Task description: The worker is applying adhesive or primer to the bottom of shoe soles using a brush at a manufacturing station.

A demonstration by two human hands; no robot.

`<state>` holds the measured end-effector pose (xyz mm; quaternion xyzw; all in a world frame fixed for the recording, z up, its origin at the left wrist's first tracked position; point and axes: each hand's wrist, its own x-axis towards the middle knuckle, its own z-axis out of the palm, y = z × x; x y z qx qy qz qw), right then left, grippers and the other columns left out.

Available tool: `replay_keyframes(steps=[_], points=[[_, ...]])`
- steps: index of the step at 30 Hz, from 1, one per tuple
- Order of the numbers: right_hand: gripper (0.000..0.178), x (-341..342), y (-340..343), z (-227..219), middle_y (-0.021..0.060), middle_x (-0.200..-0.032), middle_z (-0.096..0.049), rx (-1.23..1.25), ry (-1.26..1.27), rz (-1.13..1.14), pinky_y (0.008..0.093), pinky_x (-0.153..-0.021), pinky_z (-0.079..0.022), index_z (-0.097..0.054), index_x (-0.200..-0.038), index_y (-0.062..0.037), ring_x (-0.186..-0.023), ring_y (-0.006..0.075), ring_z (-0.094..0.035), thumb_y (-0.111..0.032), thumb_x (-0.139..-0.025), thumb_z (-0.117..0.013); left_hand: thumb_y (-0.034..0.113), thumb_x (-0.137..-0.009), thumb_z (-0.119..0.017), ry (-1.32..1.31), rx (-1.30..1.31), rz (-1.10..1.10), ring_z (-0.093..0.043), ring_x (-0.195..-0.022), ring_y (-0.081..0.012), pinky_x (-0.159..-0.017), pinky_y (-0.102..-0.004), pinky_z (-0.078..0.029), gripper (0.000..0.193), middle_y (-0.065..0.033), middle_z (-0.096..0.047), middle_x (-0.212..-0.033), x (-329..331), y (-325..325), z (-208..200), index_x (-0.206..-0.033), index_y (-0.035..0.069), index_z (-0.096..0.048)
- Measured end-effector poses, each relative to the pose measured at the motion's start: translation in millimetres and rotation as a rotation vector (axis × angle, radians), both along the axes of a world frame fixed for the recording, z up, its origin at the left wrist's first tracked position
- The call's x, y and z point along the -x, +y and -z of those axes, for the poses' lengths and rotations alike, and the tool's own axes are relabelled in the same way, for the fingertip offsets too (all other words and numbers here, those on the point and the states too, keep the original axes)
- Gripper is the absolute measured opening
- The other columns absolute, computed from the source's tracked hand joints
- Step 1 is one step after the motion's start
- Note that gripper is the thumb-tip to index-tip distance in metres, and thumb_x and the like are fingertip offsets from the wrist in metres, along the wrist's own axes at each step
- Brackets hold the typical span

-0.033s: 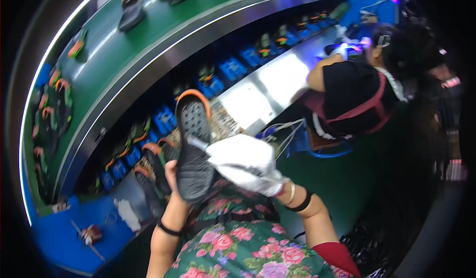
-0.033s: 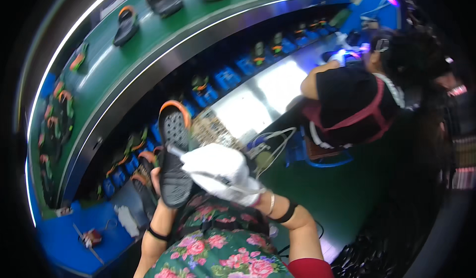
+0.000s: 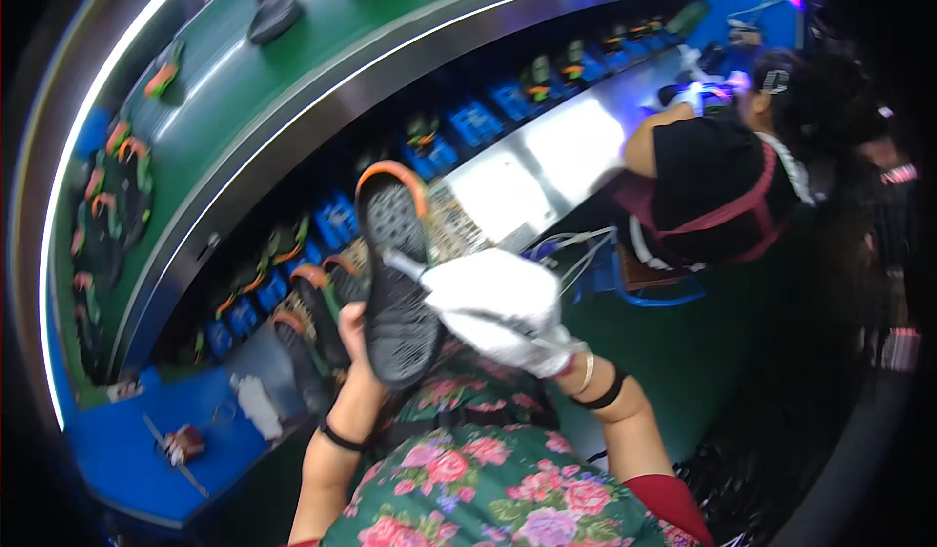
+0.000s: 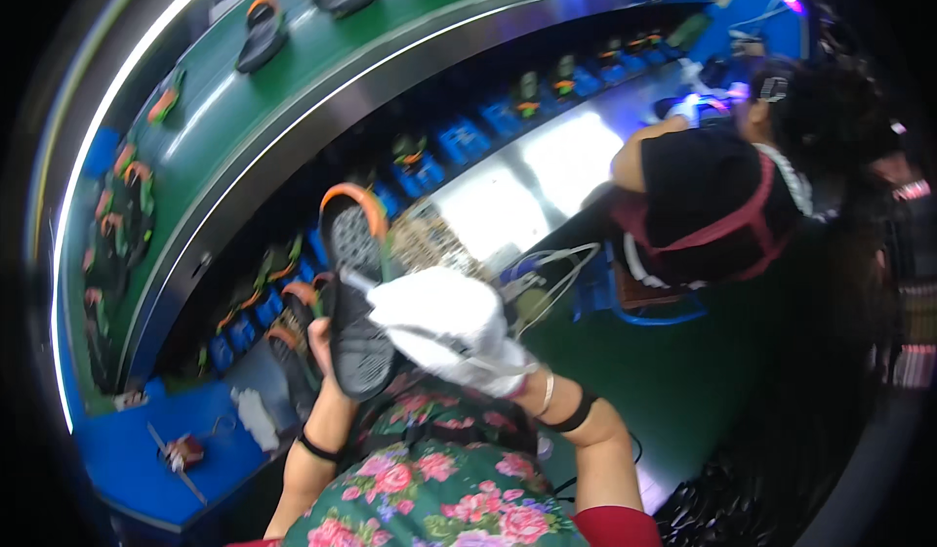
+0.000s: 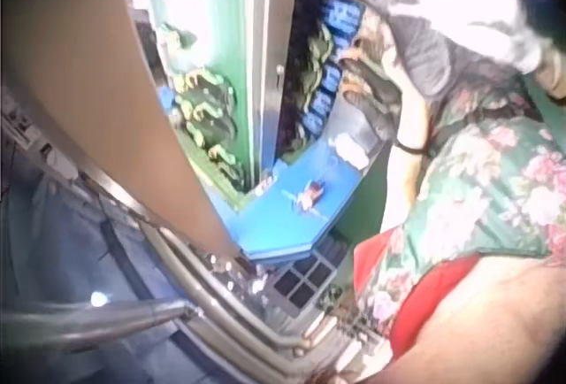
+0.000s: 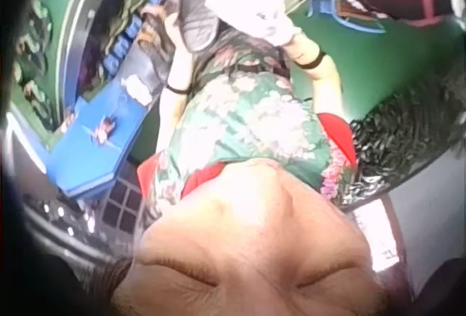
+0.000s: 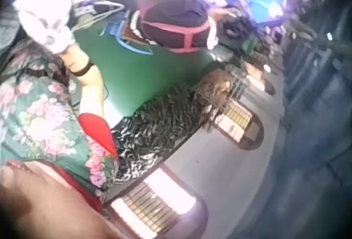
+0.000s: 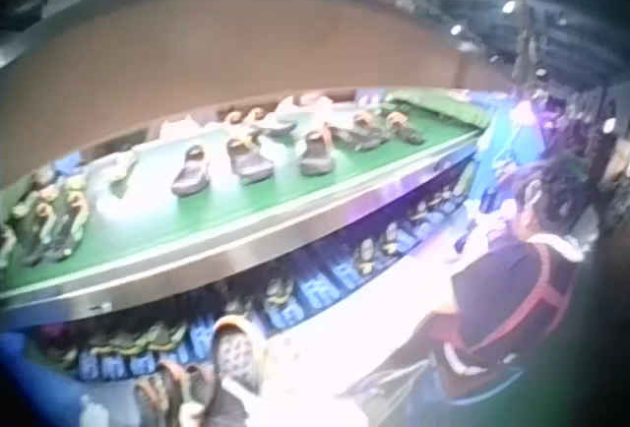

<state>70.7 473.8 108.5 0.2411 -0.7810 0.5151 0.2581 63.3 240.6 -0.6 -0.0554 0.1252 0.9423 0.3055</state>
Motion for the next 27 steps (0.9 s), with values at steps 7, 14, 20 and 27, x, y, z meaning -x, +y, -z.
replay_keyframes(steps=[7, 14, 20, 27], points=[[0.030, 25.8, -0.8, -9.8, 0.0107, -0.107, -0.077, -0.134, 0.091, 0.009, 0.0376, -0.085, -0.058, -0.078, -0.109, -0.0065, -0.098, 0.0294, -0.074, -0.001, -0.079, -0.075, 0.067, -0.094, -0.057, -0.265, -0.018, 0.048, -0.068, -0.117, -0.0319, -0.104, -0.0519, -0.054, 0.077, -0.0164, -0.066, -0.133, -7.5, 34.6, -12.1, -0.141, 0.006, -0.056], [0.038, 21.3, -25.2, -7.7, 0.0120, -0.119, -0.074, -0.252, 0.040, -0.101, 0.0418, -0.096, -0.055, -0.076, -0.115, -0.0069, -0.113, 0.0300, -0.070, 0.000, -0.078, -0.073, 0.058, -0.101, -0.051, -0.141, -0.173, 0.085, -0.057, -0.133, -0.0331, -0.114, -0.0528, -0.044, 0.073, -0.0182, -0.056, -0.146, -12.0, 26.6, 0.6, -0.151, 0.005, -0.044], [0.039, 24.0, -16.6, -0.5, 0.0109, -0.115, -0.075, -0.120, 0.008, -0.073, 0.0398, -0.095, -0.055, -0.075, -0.117, -0.0081, -0.106, 0.0304, -0.072, -0.004, -0.079, -0.075, 0.065, -0.100, -0.047, -0.170, -0.088, 0.029, -0.061, -0.128, -0.0318, -0.113, -0.0518, -0.045, 0.075, -0.0179, -0.061, -0.140, -6.8, 23.7, -3.5, -0.147, 0.006, -0.050], [0.026, 14.3, -24.2, 1.8, 0.0117, -0.105, -0.077, -0.089, -0.101, -0.153, 0.0395, -0.087, -0.058, -0.079, -0.100, -0.0065, -0.097, 0.0292, -0.074, 0.002, -0.076, -0.077, 0.071, -0.097, -0.047, -0.104, -0.066, 0.054, -0.057, -0.131, -0.0328, -0.115, -0.0500, -0.043, 0.085, -0.0181, -0.057, -0.145, 6.7, 20.4, 3.4, -0.148, 0.004, -0.047]])
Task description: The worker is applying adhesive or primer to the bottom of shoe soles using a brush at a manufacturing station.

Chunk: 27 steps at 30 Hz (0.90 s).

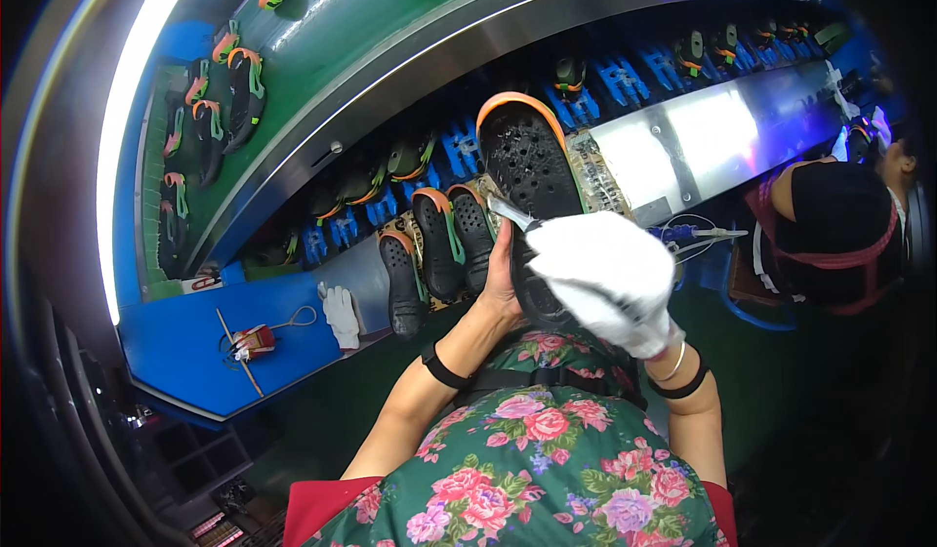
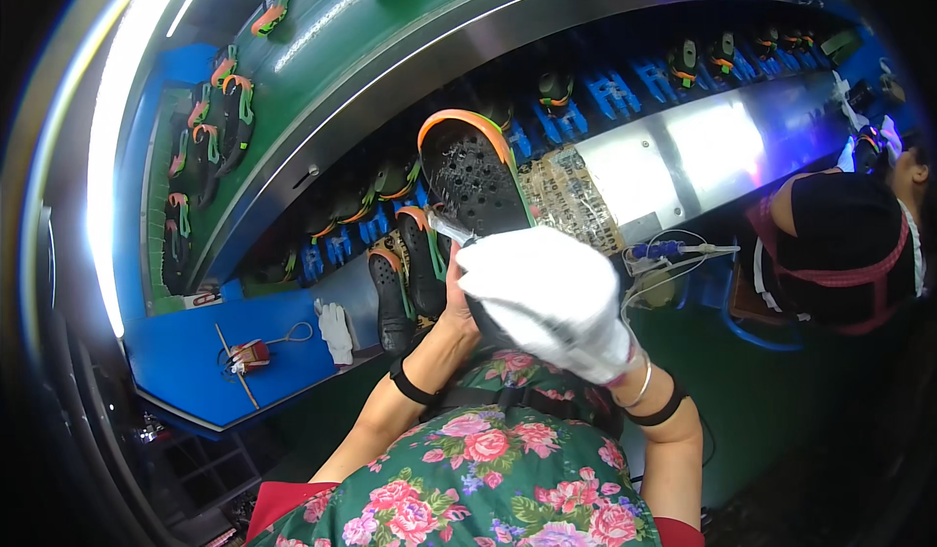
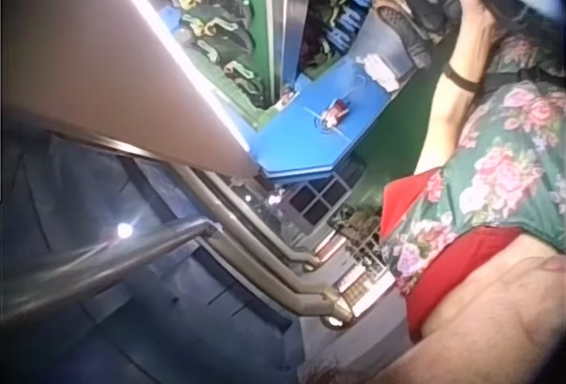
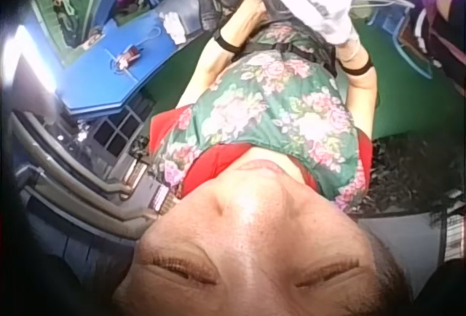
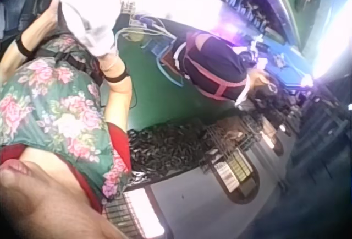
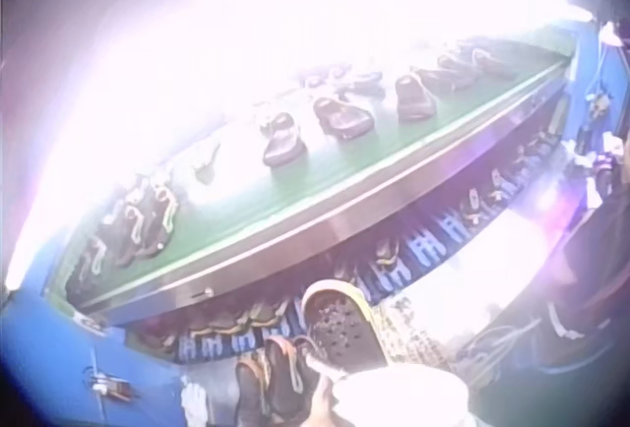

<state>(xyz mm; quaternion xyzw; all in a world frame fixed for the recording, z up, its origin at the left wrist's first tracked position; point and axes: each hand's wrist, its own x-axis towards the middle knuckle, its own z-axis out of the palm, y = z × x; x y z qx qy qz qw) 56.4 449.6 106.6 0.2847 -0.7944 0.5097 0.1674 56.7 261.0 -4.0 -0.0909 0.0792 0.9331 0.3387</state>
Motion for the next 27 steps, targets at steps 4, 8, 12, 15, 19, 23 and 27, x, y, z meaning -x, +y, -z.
replay_keyframes(steps=[4, 8, 12, 15, 19, 23, 27], points=[[0.026, 13.4, -0.8, 7.8, 0.0132, -0.105, -0.077, 0.018, 0.106, 0.128, 0.0400, -0.090, -0.058, -0.078, -0.099, -0.0060, -0.097, 0.0285, -0.074, 0.004, -0.074, -0.078, 0.074, -0.098, -0.041, 0.039, 0.258, -0.052, -0.053, -0.137, -0.0328, -0.117, -0.0496, -0.041, 0.090, -0.0189, -0.052, -0.149, 13.9, 8.7, -16.5, -0.153, 0.003, -0.041], [0.025, 4.0, -14.6, 17.2, 0.0121, -0.105, -0.077, -0.052, 0.082, 0.087, 0.0415, -0.096, -0.056, -0.078, -0.098, -0.0078, -0.099, 0.0268, -0.074, 0.003, -0.075, -0.078, 0.084, -0.090, -0.039, 0.066, 0.305, 0.030, -0.048, -0.138, -0.0435, -0.114, -0.0592, -0.040, 0.101, -0.0235, -0.048, -0.151, 27.5, 9.8, -20.8, -0.155, 0.007, -0.037], [0.021, 16.3, -11.2, 22.7, 0.0144, -0.103, -0.077, 0.276, -0.065, 0.095, 0.0417, -0.095, -0.056, -0.079, -0.097, -0.0049, -0.099, 0.0298, -0.074, 0.005, -0.078, -0.077, 0.084, -0.089, -0.043, 0.073, 0.117, -0.144, -0.052, -0.135, -0.0427, -0.109, -0.0645, -0.044, 0.100, -0.0258, -0.051, -0.147, 41.6, 16.3, -36.9, -0.155, 0.009, -0.038], [0.031, 9.2, -10.8, 10.4, 0.0133, -0.111, -0.076, 0.002, -0.051, -0.041, 0.0398, -0.093, -0.056, -0.078, -0.110, -0.0067, -0.108, 0.0307, -0.071, 0.002, -0.080, -0.076, 0.086, -0.088, -0.042, 0.196, -0.013, -0.108, -0.057, -0.127, -0.0451, -0.104, -0.0625, -0.048, 0.102, -0.0268, -0.052, -0.145, 52.3, 13.9, -30.0, -0.157, 0.011, -0.035], [0.025, 10.9, -18.2, 13.8, 0.0120, -0.102, -0.077, 0.181, -0.052, -0.052, 0.0390, -0.084, -0.059, -0.079, -0.101, -0.0089, -0.096, 0.0286, -0.074, 0.002, -0.078, -0.079, 0.087, -0.087, -0.042, 0.152, -0.189, -0.132, -0.061, -0.119, -0.0485, -0.102, -0.0629, -0.050, 0.102, -0.0269, -0.053, -0.144, 55.6, 18.0, -37.7, -0.158, 0.014, -0.034], [0.025, 11.1, -16.9, 23.1, 0.0112, -0.103, -0.077, 0.136, -0.015, 0.040, 0.0391, -0.083, -0.059, -0.079, -0.102, -0.0072, -0.095, 0.0294, -0.074, 0.001, -0.078, -0.078, 0.082, -0.092, -0.040, 0.134, -0.164, -0.241, -0.062, -0.116, -0.0492, -0.099, -0.0640, -0.052, 0.094, -0.0272, -0.051, -0.144, 58.7, 21.6, -47.3, -0.156, 0.013, -0.036], [0.025, 8.5, -20.7, 18.7, 0.0100, -0.102, -0.077, 0.177, -0.027, -0.143, 0.0380, -0.082, -0.059, -0.079, -0.101, -0.0076, -0.095, 0.0284, -0.074, -0.003, -0.077, -0.081, 0.082, -0.090, -0.045, 0.229, -0.212, -0.139, -0.063, -0.113, -0.0503, -0.093, -0.0635, -0.055, 0.093, -0.0280, -0.055, -0.138, 69.5, 11.2, -35.1, -0.153, 0.015, -0.040]])
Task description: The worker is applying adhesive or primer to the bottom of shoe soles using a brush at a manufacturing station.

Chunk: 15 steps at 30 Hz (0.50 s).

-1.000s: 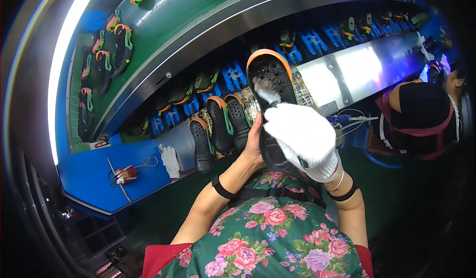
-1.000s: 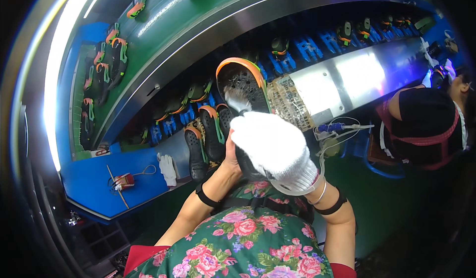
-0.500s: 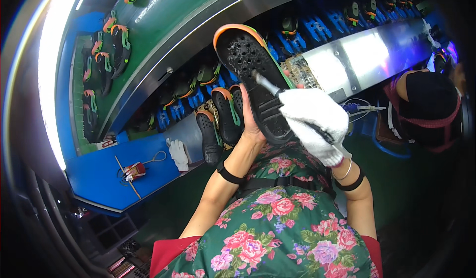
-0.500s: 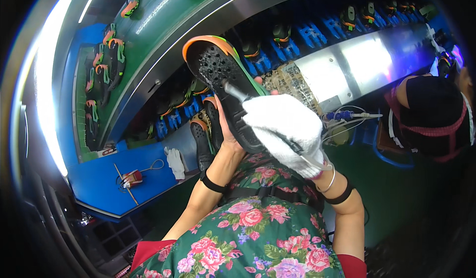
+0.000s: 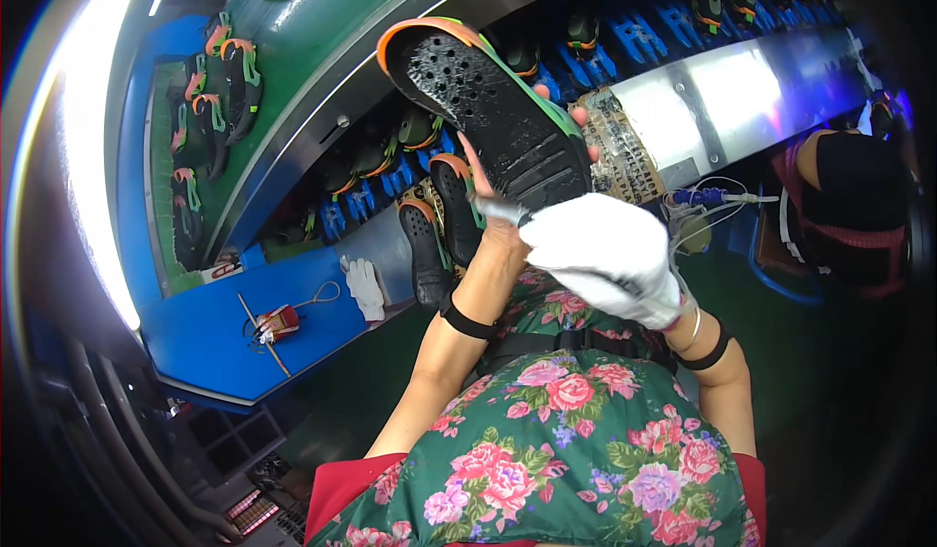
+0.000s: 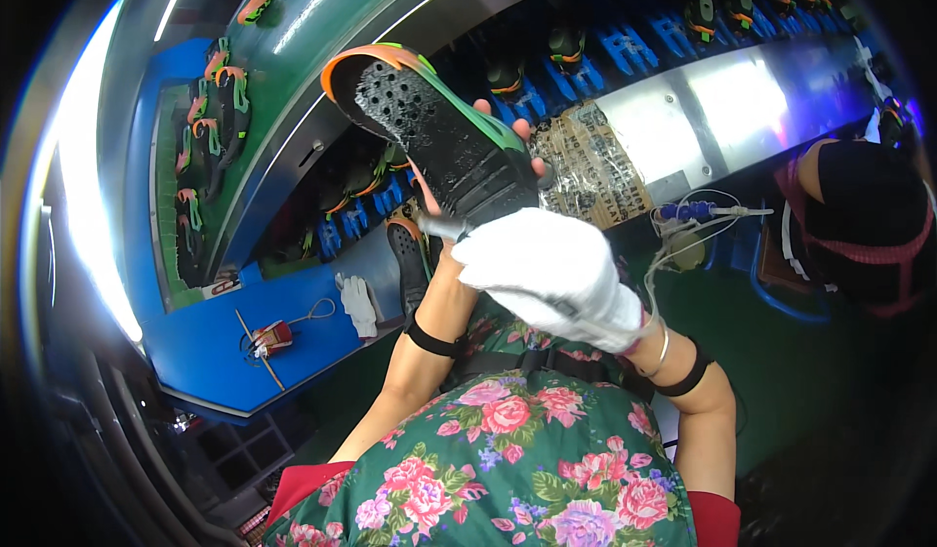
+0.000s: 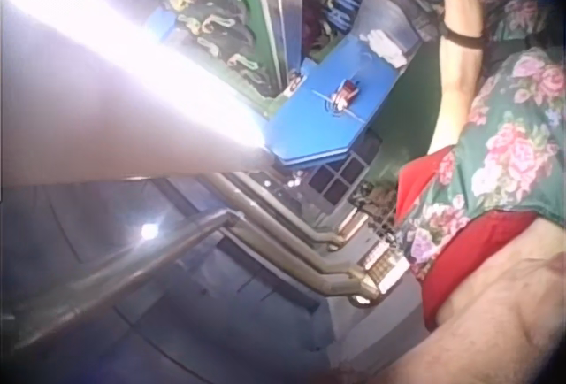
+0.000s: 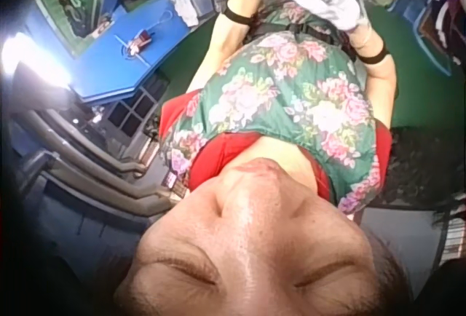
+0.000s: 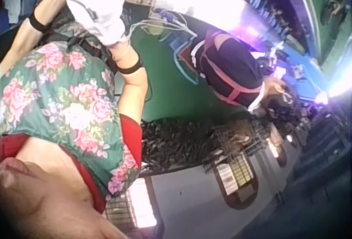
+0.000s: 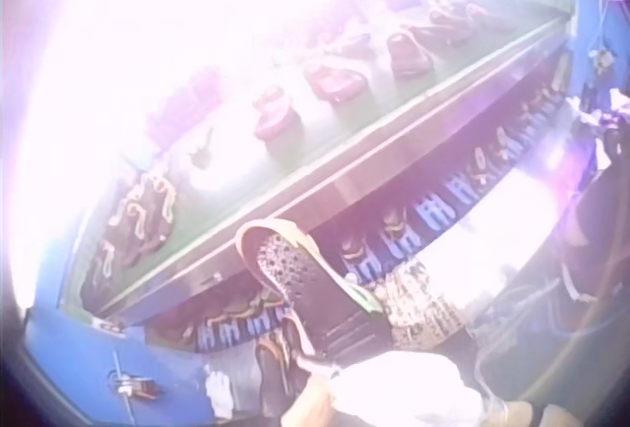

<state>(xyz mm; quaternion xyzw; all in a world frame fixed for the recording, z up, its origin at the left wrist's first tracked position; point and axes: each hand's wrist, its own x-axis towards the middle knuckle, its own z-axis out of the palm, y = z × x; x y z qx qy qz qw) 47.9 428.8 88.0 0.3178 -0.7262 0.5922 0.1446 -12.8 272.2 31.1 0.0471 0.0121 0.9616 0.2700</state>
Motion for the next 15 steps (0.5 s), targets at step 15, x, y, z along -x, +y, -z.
replay_keyframes(steps=[15], points=[[0.026, 0.9, 17.4, 8.0, 0.0087, -0.105, -0.077, -0.168, 0.085, -0.021, 0.0355, -0.082, -0.060, -0.078, -0.104, -0.0087, -0.096, 0.0276, -0.074, -0.004, -0.078, -0.080, 0.083, -0.084, -0.055, 0.055, 0.225, 0.137, -0.056, -0.122, -0.0522, -0.099, -0.0619, -0.052, 0.105, -0.0276, -0.050, -0.145, 12.3, -20.0, 3.6, -0.155, 0.007, -0.037]])
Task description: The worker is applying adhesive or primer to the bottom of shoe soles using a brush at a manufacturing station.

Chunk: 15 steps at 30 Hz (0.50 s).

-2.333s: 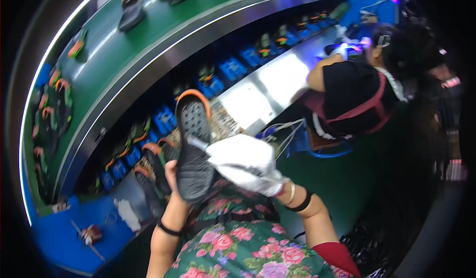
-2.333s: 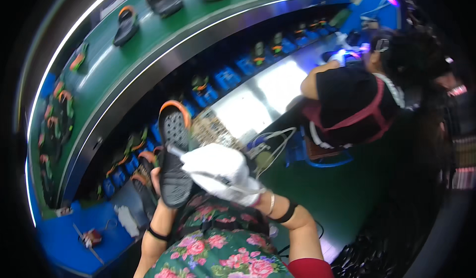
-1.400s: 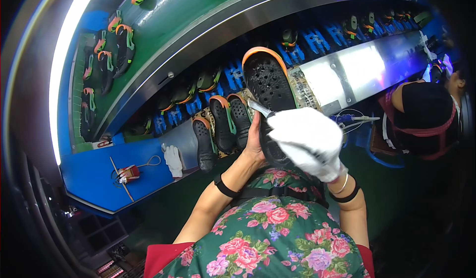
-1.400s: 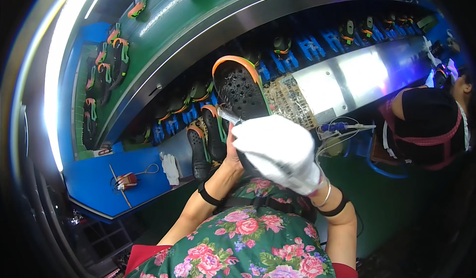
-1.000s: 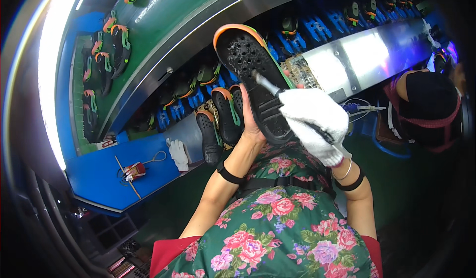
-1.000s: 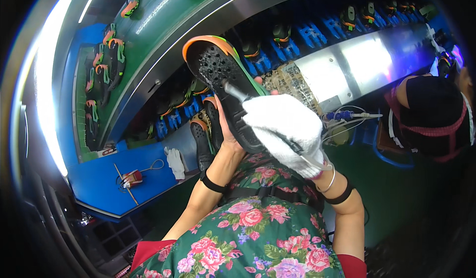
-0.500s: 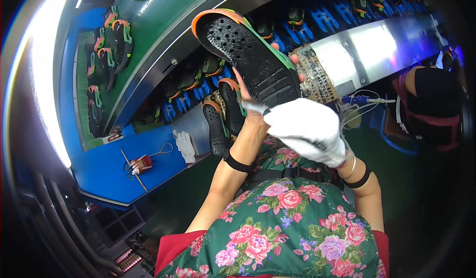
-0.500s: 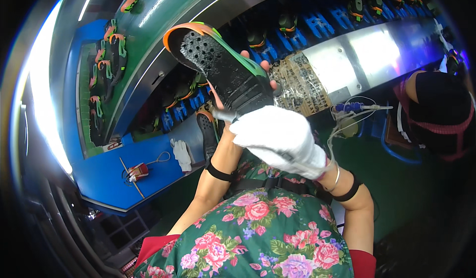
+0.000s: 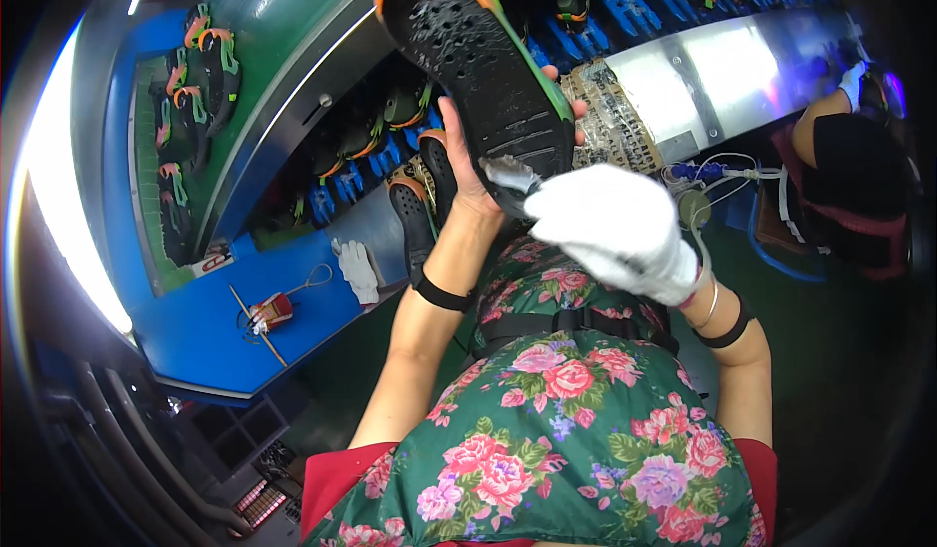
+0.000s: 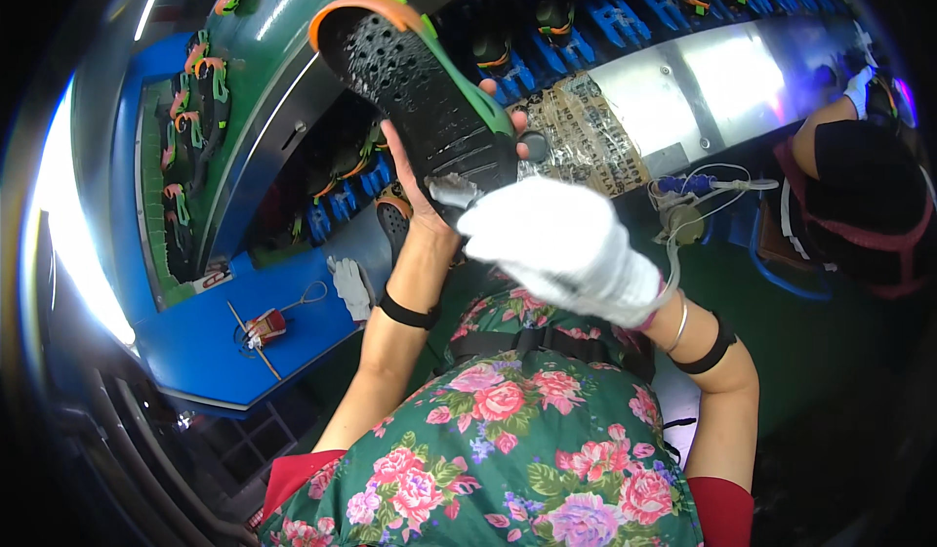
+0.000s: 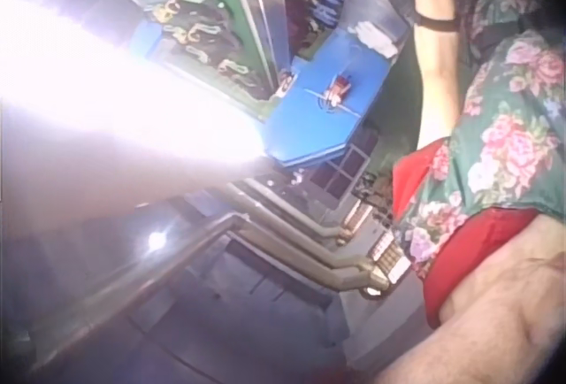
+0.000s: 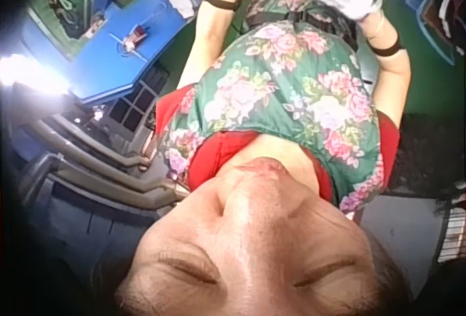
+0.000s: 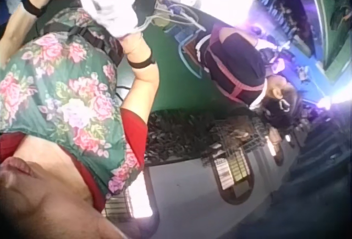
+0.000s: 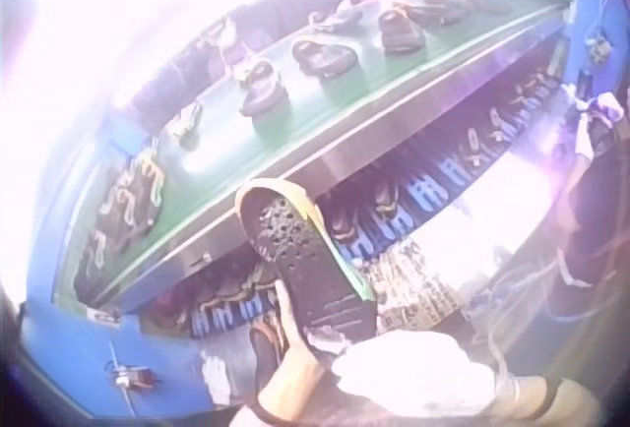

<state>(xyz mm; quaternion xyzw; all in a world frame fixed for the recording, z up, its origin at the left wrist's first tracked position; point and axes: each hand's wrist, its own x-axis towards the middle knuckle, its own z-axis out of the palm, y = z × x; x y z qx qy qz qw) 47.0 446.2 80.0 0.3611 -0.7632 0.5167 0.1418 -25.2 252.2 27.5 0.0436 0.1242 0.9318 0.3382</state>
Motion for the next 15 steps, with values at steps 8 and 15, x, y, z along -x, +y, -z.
replay_keyframes(steps=[8, 15], points=[[0.023, 5.0, -2.8, -0.5, 0.0098, -0.102, -0.078, 0.080, -0.103, -0.028, 0.0383, -0.083, -0.059, -0.078, -0.099, -0.0081, -0.095, 0.0282, -0.074, -0.001, -0.077, -0.080, 0.077, -0.085, -0.058, 0.017, -0.005, 0.030, -0.054, -0.126, -0.0530, -0.100, -0.0602, -0.054, 0.104, -0.0256, -0.039, -0.154, -3.1, -15.2, -1.3, -0.158, 0.008, -0.031], [0.020, -9.9, -14.0, -12.6, 0.0099, -0.099, -0.078, 0.242, -0.429, -0.253, 0.0359, -0.082, -0.060, -0.079, -0.095, -0.0086, -0.090, 0.0263, -0.076, -0.001, -0.077, -0.080, 0.077, -0.080, -0.062, -0.049, 0.087, 0.126, -0.061, -0.117, -0.0466, -0.092, -0.0536, -0.060, 0.111, -0.0274, -0.048, -0.141, -3.5, -28.4, -4.0, -0.153, -0.002, -0.034]])
